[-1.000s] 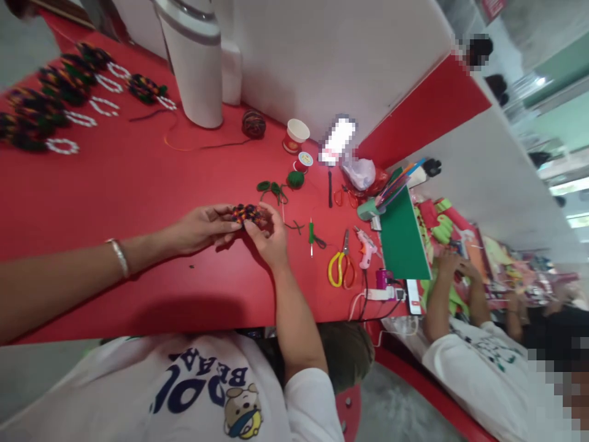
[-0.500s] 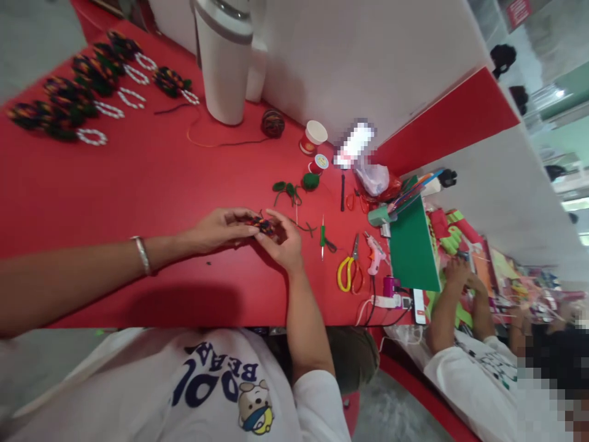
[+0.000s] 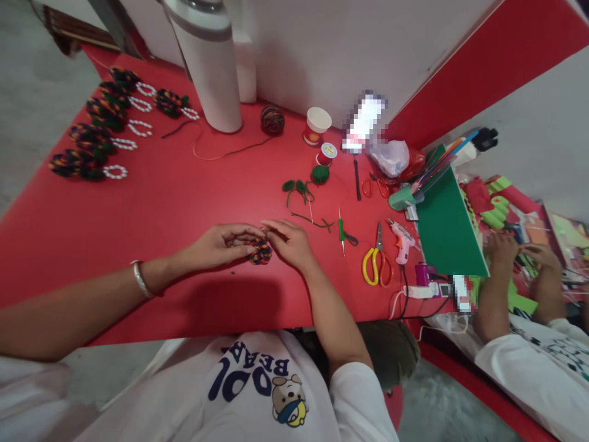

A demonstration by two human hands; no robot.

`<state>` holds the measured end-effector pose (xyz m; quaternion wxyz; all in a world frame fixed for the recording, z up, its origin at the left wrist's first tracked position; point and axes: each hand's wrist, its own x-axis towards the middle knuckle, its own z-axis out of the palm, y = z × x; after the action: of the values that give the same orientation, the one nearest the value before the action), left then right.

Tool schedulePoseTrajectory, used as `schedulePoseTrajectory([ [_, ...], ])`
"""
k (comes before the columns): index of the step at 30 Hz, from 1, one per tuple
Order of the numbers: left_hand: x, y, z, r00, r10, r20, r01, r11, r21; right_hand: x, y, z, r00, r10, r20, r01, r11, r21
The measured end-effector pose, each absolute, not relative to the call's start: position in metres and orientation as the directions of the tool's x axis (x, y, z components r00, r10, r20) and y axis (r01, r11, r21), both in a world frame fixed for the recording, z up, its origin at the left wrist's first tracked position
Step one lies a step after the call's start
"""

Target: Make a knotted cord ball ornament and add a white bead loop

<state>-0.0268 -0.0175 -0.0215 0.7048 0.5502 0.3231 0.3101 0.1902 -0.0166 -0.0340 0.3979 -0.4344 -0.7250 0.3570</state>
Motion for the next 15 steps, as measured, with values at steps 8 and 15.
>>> schedulePoseTrajectory([
  [8,-0.031,-0.011,-0.016,0.645,0.76,-0.086,0.133,-0.001,0.991,0.194,0.011,-0.04,-0.172,0.908,0.383,0.529,0.413,-0.742],
  [15,-0.039,0.013,-0.023,0.491,0.839,0.234,0.355,-0.438,0.826,0.195,0.012,-0.039,-0.077,0.927,0.366,0.512,0.352,-0.784],
])
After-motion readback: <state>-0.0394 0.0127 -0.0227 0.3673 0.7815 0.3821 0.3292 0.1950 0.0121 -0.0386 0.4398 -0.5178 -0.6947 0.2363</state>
